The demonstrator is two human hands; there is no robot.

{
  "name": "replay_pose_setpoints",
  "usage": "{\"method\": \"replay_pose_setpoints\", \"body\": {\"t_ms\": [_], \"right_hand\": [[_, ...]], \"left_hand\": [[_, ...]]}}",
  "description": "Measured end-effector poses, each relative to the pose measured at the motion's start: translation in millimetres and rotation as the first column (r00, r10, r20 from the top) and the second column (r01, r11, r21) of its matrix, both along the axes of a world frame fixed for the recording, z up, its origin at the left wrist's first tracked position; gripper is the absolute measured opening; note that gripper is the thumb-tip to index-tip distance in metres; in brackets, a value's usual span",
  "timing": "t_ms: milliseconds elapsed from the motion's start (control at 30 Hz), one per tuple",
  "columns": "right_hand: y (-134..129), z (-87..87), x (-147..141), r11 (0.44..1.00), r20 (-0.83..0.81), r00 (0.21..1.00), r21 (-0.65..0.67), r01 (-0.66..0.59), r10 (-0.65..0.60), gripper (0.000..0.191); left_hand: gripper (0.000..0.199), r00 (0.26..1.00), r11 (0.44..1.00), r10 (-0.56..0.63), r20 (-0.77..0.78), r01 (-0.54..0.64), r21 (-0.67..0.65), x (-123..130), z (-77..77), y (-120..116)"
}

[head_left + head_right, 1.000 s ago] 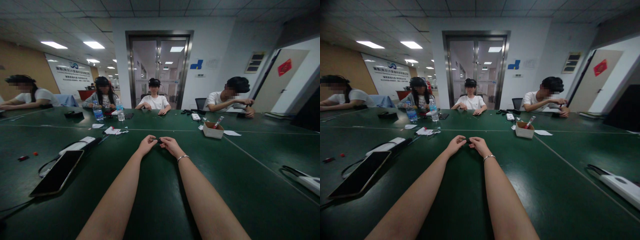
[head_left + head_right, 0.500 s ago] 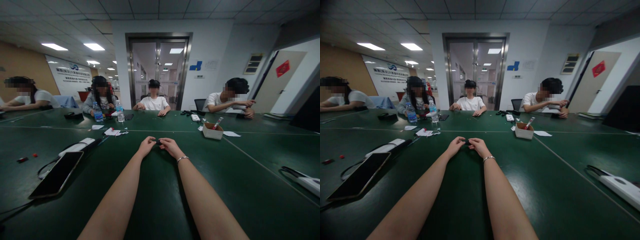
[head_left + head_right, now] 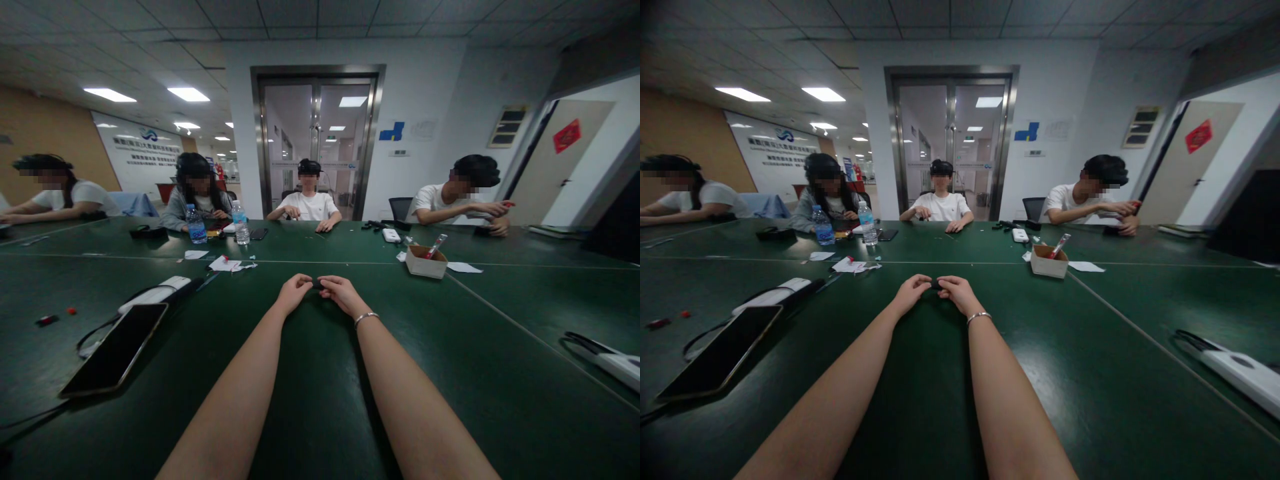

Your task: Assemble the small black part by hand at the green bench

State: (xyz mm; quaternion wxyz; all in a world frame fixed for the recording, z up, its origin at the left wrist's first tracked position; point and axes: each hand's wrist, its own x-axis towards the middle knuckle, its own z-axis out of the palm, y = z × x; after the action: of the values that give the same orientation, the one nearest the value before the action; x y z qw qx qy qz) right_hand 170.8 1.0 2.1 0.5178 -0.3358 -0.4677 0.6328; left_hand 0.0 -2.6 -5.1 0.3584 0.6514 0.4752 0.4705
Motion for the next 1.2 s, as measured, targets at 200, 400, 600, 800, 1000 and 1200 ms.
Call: {"method": "replay_pose_setpoints", "body": {"t_ms": [200, 400, 600, 800, 1000, 1200], "right_hand": [[0.3, -0.1, 0.0, 1.000, 0.006, 1.000, 0.003, -0.006, 0.006, 0.014], [0.1, 1.2, -0.2, 1.000, 0.013, 1.000, -0.007, -0.003, 0.003, 0.012], [0.3, 0.8, 0.1, 1.000, 0.004, 1.000, -0.006, -0.009, 0.009, 0.011], [0.9, 0.7, -0.1, 1.000, 0.004, 1.000, -0.014, 0.000, 0.000, 0.012], [0.1, 1.4, 0.0, 1.000, 0.012, 1.000, -0.007, -0.003, 0.003, 0.012], [-0.1, 0.8, 0.5, 1.000, 0.010, 1.000, 0.006, -0.004, 0.004, 0.012]], "left_hand": [[0.026, 0.999, 0.999, -0.030, 0.017, 0.030, 0.028, 0.7, -4.3, 3.7], [0.028, 0.999, 0.999, -0.051, 0.006, 0.051, 0.005, 0.6, -4.0, 2.8], [0.030, 0.997, 0.998, -0.062, 0.044, 0.062, -0.002, 1.4, -1.3, 0.9], [0.027, 0.999, 0.998, -0.047, 0.021, 0.046, 0.047, 0.0, 0.6, -0.4], [0.028, 0.991, 0.994, -0.104, 0.082, 0.107, -0.029, 1.9, 1.0, 0.1], [0.030, 0.995, 0.996, -0.089, 0.052, 0.090, -0.008, 3.0, 4.0, -2.9]]}}
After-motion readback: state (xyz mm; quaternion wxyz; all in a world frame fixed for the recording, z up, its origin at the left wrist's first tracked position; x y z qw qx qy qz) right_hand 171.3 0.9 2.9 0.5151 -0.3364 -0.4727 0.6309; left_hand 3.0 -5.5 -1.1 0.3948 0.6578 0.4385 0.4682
